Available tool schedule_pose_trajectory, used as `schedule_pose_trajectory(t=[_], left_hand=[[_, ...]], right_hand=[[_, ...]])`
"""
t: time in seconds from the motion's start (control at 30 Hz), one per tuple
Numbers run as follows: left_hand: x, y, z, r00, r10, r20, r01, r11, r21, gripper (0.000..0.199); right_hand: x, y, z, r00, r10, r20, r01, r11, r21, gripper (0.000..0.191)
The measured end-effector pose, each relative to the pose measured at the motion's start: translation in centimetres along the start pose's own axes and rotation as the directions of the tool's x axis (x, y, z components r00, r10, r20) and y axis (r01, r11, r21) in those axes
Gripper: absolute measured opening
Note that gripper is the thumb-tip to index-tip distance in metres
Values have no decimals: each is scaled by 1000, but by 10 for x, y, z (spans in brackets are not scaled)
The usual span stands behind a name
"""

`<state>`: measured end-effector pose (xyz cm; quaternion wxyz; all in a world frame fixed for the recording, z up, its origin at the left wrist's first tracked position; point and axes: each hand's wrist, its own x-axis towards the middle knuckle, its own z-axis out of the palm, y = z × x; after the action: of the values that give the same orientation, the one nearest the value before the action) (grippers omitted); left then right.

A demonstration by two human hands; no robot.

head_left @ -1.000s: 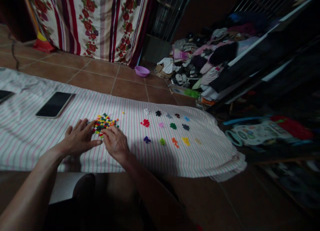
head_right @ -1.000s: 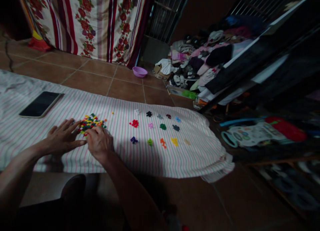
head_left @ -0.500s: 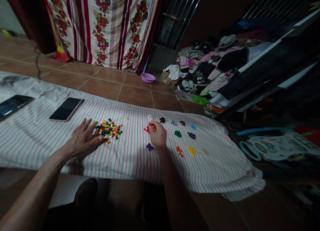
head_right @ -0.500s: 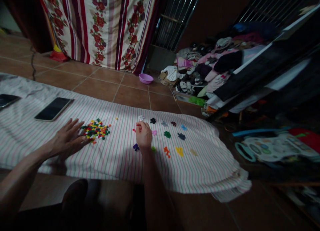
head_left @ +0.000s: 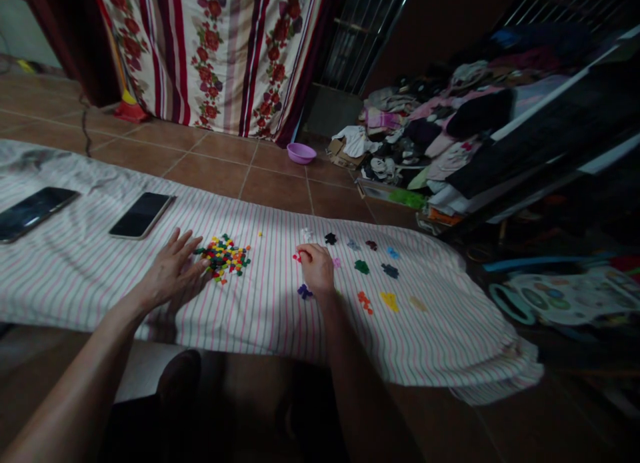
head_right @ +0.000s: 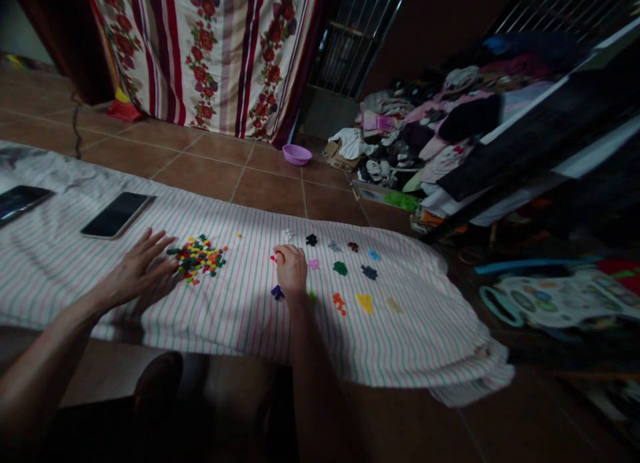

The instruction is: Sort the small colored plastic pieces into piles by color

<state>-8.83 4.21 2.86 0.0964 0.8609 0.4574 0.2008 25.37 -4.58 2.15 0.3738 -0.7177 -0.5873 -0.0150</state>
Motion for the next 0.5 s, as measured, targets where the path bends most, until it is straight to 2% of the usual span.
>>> schedule_pose_trajectory(t=[0.13,0.3,0.5], left_hand=[[2,4,0,1000,8,26,-8,1000,-10,60],[3,5,0,1000,23,6,-23,999,-32,61],[1,1,-4,999,13,30,-13,1000,5,62]], right_hand=[[1,-2,6,1000,-4,15,5,996,-85,29],[1,-2,11,1000,-5,-8,4,995,-98,29],[-2,2,13,1000,-16,-14,14,994,-112,29]])
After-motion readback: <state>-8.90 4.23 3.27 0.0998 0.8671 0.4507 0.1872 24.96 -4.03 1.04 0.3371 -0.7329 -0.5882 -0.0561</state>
